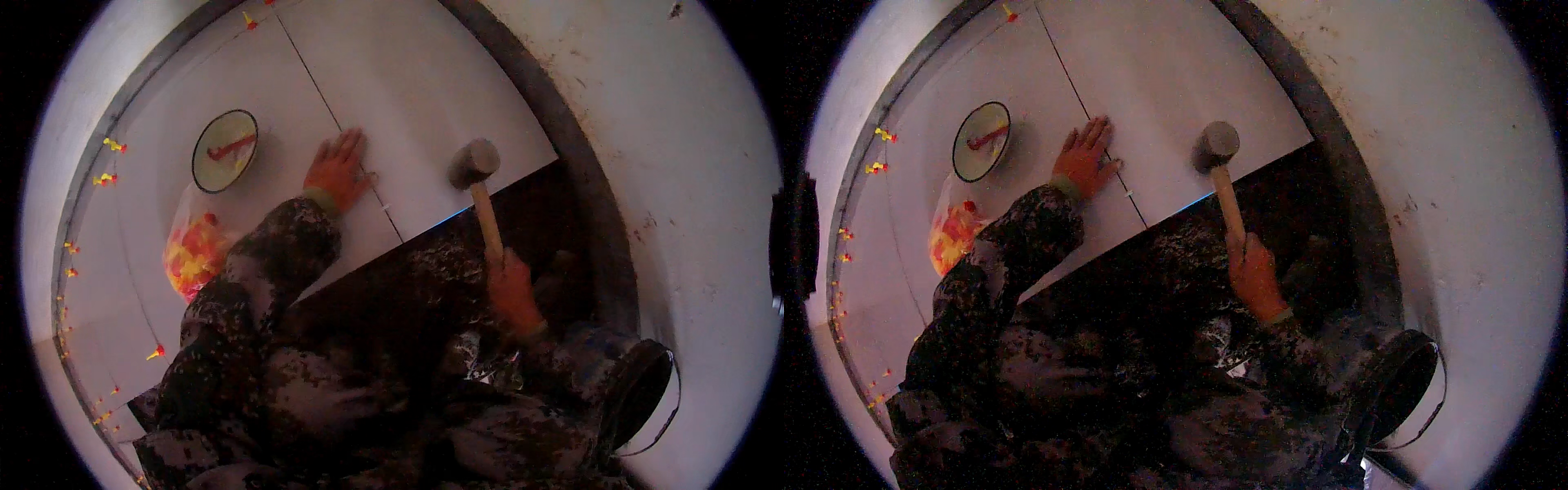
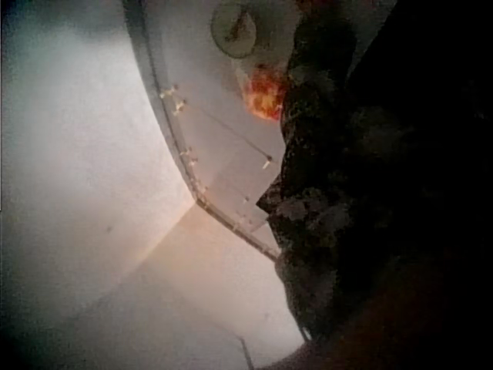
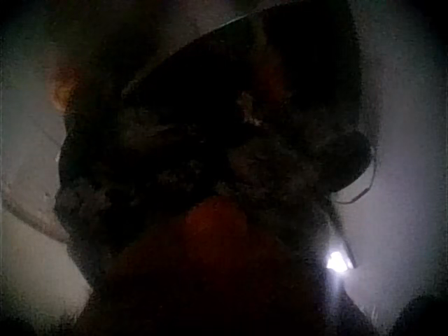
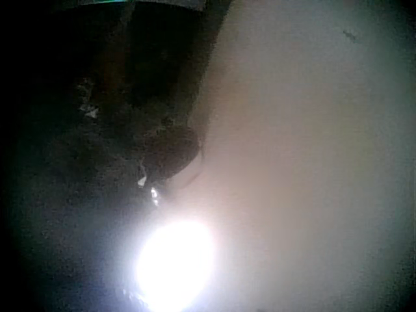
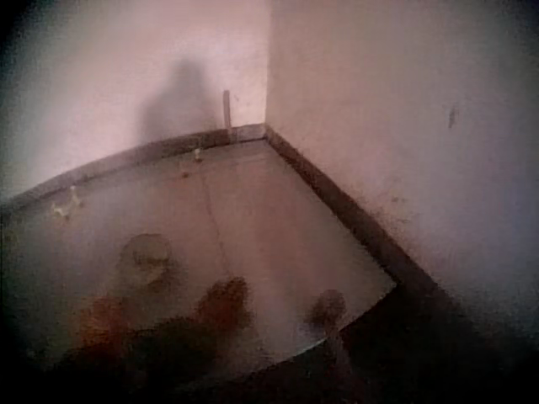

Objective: The person installs white floor tiles by placing them on a prepared surface, tapping them with a rubber mallet, and inserting yellow and red tile spacers to maintain even gaps. The person works on a curved section of the floor, adjusting tiles and spacers as needed.

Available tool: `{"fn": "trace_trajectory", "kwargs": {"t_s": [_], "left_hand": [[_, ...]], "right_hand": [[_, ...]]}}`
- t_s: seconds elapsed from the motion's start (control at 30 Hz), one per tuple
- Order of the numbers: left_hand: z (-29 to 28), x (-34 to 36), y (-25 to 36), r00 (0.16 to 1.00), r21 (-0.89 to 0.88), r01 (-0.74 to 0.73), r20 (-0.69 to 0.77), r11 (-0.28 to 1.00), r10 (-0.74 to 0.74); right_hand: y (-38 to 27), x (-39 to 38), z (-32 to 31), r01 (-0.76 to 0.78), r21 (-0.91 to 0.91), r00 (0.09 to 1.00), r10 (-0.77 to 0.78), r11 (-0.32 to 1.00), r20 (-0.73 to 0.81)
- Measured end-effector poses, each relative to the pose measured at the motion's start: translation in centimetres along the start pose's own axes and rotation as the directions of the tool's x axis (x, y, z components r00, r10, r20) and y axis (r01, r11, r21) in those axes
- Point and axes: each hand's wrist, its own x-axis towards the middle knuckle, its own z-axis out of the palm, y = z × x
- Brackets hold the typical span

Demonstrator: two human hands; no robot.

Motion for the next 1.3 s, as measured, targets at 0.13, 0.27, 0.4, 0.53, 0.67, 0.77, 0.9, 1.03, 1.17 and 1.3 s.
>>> {"fn": "trace_trajectory", "kwargs": {"t_s": [0.13,0.27,0.4,0.53,0.67,0.77,0.9,1.03,1.17,1.3], "left_hand": [[-0.3,-0.1,0.1,1.000,0.006,-0.015,-0.018,1.000,0.016],[-0.5,0.3,0.2,1.000,0.018,-0.005,0.010,1.000,0.005],[-0.4,0.1,0.0,1.000,-0.004,-0.007,0.026,1.000,0.007],[0.0,0.2,-0.1,1.000,0.040,-0.020,-0.010,0.999,0.020],[0.0,0.1,-0.5,0.999,0.033,-0.002,0.034,0.999,0.001],[0.5,1.3,-0.8,1.000,0.058,-0.017,0.000,0.998,0.017],[-0.4,3.0,-1.8,0.999,0.090,0.025,0.045,0.996,-0.029],[-0.9,4.5,-4.5,0.997,0.098,0.037,0.068,0.995,-0.044],[-2.5,6.7,-5.6,0.991,0.073,0.079,0.099,0.994,-0.086],[-3.0,7.6,-7.8,0.997,0.001,0.075,0.028,0.997,-0.075]], "right_hand": [[0.0,0.6,1.6,0.125,0.281,0.989,-0.098,0.951,-0.108],[-0.4,2.8,1.6,0.061,0.014,0.998,-0.061,0.998,0.001],[-0.3,2.2,2.1,0.034,0.016,0.999,-0.035,0.999,0.011],[-0.6,2.3,1.3,0.078,-0.020,0.997,-0.078,0.997,0.015],[-0.9,1.4,0.7,-0.107,0.010,0.993,0.107,0.994,0.056],[3.4,-1.4,1.9,-0.049,0.061,0.997,0.052,0.997,-0.056],[3.6,-1.5,1.0,-0.119,0.223,0.991,0.131,0.967,-0.040],[0.1,0.8,0.8,-0.334,0.403,0.942,0.320,0.852,0.104],[5.0,5.3,2.8,-0.032,0.079,0.989,0.043,0.996,-0.142],[1.6,10.5,0.3,0.074,0.029,0.988,-0.069,0.997,-0.135]]}}
